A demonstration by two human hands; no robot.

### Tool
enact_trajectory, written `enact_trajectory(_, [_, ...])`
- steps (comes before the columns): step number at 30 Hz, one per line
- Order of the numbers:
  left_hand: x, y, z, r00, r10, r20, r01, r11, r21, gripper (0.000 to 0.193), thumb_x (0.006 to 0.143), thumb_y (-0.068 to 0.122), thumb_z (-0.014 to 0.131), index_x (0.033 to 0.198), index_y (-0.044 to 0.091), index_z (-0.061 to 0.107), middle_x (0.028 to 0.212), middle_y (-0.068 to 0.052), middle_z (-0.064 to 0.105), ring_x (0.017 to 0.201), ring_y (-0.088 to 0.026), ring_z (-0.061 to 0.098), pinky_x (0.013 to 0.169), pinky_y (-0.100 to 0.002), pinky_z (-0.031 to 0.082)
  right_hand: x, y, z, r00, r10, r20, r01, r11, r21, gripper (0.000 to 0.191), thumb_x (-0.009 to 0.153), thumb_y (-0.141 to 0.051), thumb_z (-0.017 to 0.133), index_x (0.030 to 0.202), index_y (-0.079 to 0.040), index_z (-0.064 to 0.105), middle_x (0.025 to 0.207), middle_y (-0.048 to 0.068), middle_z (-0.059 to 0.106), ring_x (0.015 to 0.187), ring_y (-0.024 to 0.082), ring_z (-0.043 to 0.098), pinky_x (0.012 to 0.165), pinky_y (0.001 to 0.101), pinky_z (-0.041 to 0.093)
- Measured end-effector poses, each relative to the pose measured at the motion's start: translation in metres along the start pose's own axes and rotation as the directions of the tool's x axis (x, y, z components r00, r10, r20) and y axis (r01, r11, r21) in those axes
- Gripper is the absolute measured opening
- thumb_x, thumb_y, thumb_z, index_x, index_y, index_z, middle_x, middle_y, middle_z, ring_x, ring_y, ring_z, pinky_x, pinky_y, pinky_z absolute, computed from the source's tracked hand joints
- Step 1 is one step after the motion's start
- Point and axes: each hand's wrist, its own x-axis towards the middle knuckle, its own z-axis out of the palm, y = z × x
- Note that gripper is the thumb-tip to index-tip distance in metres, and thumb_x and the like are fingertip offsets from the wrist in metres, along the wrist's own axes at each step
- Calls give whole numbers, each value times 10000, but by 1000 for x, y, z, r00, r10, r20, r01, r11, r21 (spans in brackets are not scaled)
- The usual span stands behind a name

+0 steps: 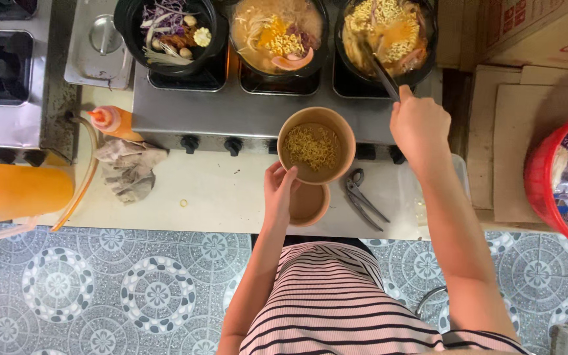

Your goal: The person opens a plastic bag and adds dry ingredients into paper cups, then uses tongs to transfer cooked noodles from pots on the stove into paper bowls, adds toppings with a strainer ladle, and ladles broth over the noodles to assemble the bowls.

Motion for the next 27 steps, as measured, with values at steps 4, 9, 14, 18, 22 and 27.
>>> enact_trajectory(4, [5, 10, -18, 1000, 15, 6, -15, 1000, 11, 585, 931, 239, 732, 1397, 14, 460, 1346, -160, 609, 1127, -195, 626, 945, -366, 533, -10, -7, -27, 997, 63, 36, -65, 996, 63, 315, 1050, -270, 583, 1310, -117, 673, 790, 224, 709, 730, 451, 693, 645, 556, 549])
enact_trajectory(9, [16, 25, -60, 1000, 26, 6, -25, 998, -50, 546, 920, 196, 699, 1376, 48, 435, 1293, -120, 595, 1086, -191, 658, 923, -358, 561, -51, -39, -79, 985, 170, 8, -169, 970, 174, 278, 1067, -282, 600, 1298, -152, 683, 850, 211, 705, 782, 452, 678, 687, 574, 521])
enact_trajectory(14, [12, 51, -137, 999, 3, -54, -6, 998, -58, 405, 963, 201, 600, 1322, 39, 505, 1213, -92, 629, 1075, -170, 639, 887, -363, 556, -49, -91, -70, 992, 120, -30, -104, 941, 323, 352, 1044, -294, 619, 1379, -197, 665, 833, 220, 692, 793, 457, 672, 693, 571, 523])
enact_trajectory(18, [5, 71, -193, 995, -30, -95, 40, 994, 104, 393, 960, 219, 603, 1311, 62, 523, 1167, -84, 657, 1036, -170, 647, 843, -368, 568, -17, -130, -27, 996, -49, -81, 67, 968, 241, 407, 1015, -291, 655, 1390, -134, 651, 810, 210, 707, 760, 441, 678, 677, 556, 532])
enact_trajectory(22, [15, 75, -216, 996, -83, -45, 92, 958, 271, 371, 949, 206, 597, 1285, 52, 566, 1143, -110, 694, 965, -174, 649, 790, -357, 551, 19, -150, 2, 994, -97, -48, 101, 990, 99, 415, 993, -305, 677, 1362, -118, 664, 783, 216, 704, 727, 430, 684, 662, 538, 546])
enact_trajectory(27, [34, 77, -197, 993, 81, -82, -22, 831, 555, 309, 940, 191, 603, 1206, 45, 664, 1091, -158, 744, 962, -232, 699, 815, -368, 569, 40, -157, 3, 992, -128, -9, 128, 990, 60, 350, 1004, -320, 682, 1308, -146, 694, 835, 202, 714, 785, 423, 694, 696, 536, 550])
